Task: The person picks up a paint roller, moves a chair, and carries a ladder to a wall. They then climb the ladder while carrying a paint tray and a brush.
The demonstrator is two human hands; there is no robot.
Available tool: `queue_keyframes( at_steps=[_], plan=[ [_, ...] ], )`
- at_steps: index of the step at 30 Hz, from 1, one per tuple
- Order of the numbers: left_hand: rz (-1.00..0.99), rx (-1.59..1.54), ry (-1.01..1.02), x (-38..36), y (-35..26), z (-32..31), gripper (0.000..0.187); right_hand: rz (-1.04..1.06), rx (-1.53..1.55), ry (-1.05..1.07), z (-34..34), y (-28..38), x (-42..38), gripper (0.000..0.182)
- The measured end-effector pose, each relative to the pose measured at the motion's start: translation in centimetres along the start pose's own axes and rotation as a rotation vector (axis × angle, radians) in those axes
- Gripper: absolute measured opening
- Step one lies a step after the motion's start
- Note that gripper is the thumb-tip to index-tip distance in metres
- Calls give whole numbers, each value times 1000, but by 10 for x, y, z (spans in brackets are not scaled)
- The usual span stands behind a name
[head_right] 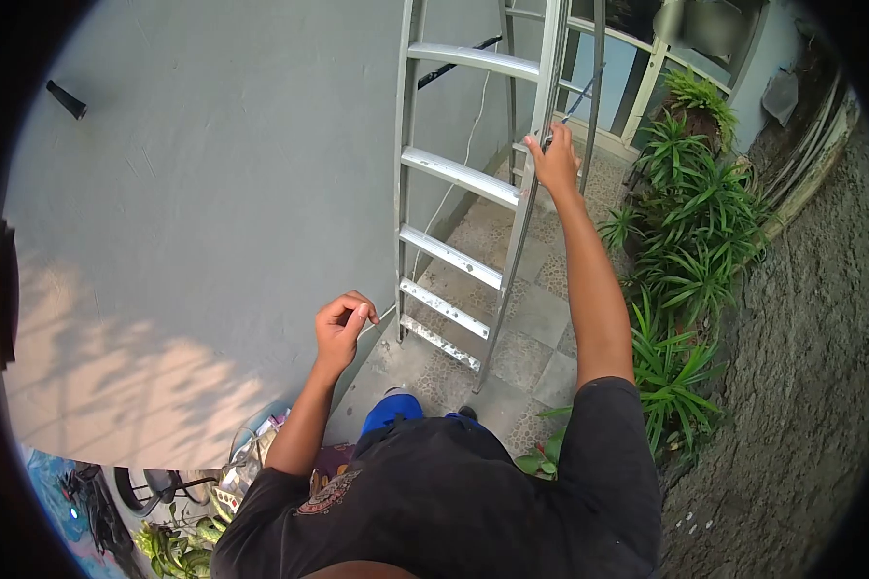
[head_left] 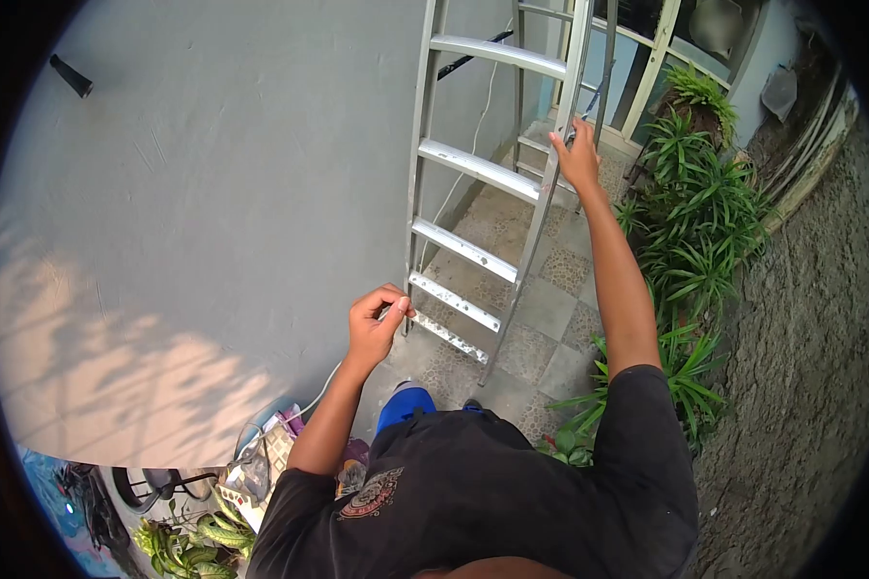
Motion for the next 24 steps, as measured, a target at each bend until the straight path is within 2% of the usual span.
queue_keyframes(
  at_steps=[15,18,20,24],
  plan=[
    [-25,-72,90,55,40,-61,17,-55,82,69,1,-1,-3,68],
    [22,-90,43,52,55,-65,17,-26,79,85,-3,-4,-1,67],
    [54,-130,44,51,64,-71,17,40,31,18,1,-2,0,64],
    [76,-110,70,54,73,-81,16,26,87,68,0,-2,1,63]
  ],
)
Point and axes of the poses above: each hand's wrist, its own x-axis towards the middle knuckle, its own z-axis out of the back of the hand, y = z × x, the point moved 9 cm from there along x, towards the middle knuckle, and after that the axes turned 13 degrees about -z, right-handed, at the moved point
